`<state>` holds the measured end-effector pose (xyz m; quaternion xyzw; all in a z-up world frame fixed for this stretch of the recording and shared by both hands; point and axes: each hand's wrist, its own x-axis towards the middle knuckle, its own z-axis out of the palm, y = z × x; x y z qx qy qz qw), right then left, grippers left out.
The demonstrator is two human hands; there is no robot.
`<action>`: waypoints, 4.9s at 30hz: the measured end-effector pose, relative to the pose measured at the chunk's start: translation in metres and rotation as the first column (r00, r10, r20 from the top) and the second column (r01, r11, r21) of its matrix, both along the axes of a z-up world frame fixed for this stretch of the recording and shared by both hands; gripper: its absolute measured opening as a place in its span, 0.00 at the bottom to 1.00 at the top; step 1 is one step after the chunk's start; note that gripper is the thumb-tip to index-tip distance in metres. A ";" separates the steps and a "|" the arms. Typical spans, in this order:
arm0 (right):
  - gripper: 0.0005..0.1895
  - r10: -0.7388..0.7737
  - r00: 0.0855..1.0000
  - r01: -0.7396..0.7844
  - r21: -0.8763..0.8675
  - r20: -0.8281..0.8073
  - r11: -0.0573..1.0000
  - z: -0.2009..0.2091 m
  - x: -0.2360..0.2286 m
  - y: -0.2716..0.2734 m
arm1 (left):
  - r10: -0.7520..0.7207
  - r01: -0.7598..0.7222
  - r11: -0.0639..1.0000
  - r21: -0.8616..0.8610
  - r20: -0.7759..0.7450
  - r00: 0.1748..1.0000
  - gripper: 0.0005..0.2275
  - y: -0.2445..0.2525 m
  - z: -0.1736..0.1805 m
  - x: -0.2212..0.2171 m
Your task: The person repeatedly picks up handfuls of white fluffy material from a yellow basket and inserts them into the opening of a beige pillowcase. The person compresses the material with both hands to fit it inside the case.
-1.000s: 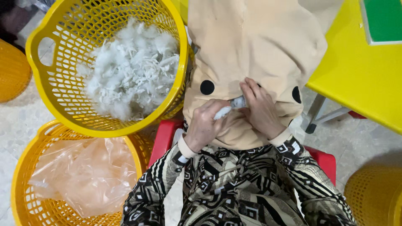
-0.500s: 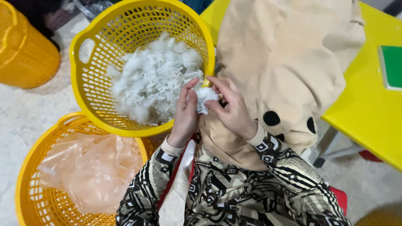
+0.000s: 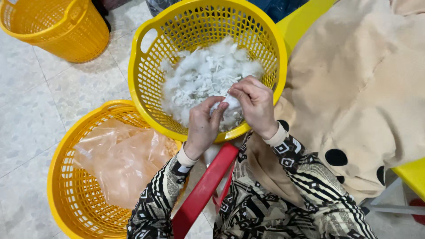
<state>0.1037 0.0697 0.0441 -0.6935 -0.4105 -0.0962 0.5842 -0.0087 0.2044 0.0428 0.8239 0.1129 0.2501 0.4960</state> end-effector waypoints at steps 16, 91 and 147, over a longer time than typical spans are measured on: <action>0.09 -0.403 0.840 0.375 0.147 0.363 0.915 0.014 0.115 -0.009 | 0.251 -0.263 0.965 -0.014 0.355 0.901 0.07 0.028 -0.022 -0.023; 0.07 0.111 0.879 0.060 0.337 -0.465 0.940 -0.017 0.017 0.013 | -0.078 0.014 0.976 0.217 0.290 0.954 0.08 -0.005 -0.015 -0.025; 0.11 -0.118 0.993 0.118 -0.086 -0.001 0.989 -0.019 -0.034 -0.025 | -0.248 0.242 0.962 0.125 0.040 0.968 0.28 0.017 -0.055 0.011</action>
